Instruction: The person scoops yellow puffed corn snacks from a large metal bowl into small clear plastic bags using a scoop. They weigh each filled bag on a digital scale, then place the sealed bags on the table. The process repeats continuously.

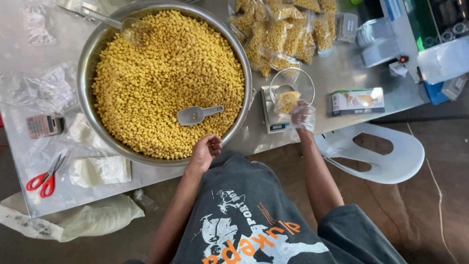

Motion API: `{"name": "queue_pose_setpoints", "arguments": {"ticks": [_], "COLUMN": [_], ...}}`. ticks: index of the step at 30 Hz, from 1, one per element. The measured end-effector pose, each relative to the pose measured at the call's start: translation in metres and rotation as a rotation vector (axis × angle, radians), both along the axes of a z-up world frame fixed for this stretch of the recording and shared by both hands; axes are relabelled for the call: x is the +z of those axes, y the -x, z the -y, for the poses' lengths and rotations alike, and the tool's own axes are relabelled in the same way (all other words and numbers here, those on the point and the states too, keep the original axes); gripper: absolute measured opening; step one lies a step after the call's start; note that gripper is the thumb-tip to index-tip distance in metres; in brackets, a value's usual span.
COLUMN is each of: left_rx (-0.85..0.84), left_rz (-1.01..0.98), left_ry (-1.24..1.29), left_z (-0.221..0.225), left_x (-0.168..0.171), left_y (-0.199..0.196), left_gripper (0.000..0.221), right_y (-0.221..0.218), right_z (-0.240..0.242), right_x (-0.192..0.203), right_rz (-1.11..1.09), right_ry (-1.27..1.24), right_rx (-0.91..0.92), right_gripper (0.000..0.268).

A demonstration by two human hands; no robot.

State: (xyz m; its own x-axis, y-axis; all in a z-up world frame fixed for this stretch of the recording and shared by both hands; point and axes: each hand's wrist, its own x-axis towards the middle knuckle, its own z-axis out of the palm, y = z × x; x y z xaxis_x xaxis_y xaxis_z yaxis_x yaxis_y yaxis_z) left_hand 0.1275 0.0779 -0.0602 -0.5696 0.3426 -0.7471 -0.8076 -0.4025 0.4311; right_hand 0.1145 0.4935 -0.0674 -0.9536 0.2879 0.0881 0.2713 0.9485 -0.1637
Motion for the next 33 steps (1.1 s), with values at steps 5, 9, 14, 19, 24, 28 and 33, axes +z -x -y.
{"name": "queue_pose_setpoints", "arguments": {"ticks": [5,9,14,19,24,28,33], "left_rx": [-0.072,-0.064,0.318,0.652,0.642,0.711,0.756], "left_rz": [-0.038,0.089,-0.083,-0.115,-0.229,-0.26,-0.291], "left_ry": [-0.275,-0.361,-0.585,-0.477,-0.469,-0.454,-0.461], "left_z": [-0.022,-0.055,-0.063,-0.012,0.003,0.017,0.032], "left_x": [0.049,0.098,0.119,0.107,0.096,0.098,0.095], "left_y": [0.014,0.04,0.052,0.059,0.047,0.042,0.039], "left_gripper": [0.041,0.066,0.044,0.029,0.027,0.027,0.025], "right_y": [-0.005,0.01,0.014,0.019,0.026,0.044,0.048], "right_z": [0.011,0.065,0.141,0.179,0.226,0.244,0.247], "right_x": [0.089,0.164,0.203,0.181,0.193,0.173,0.163], "right_rz": [-0.32,-0.065,0.081,-0.004,0.357,0.366,0.428], "right_ry": [0.261,1.145,0.955,1.368,1.495,1.357,1.375], "right_rx": [0.203,0.313,0.276,0.336,0.405,0.511,0.507], "right_gripper": [0.014,0.035,0.027,0.042,0.061,0.045,0.038]}}
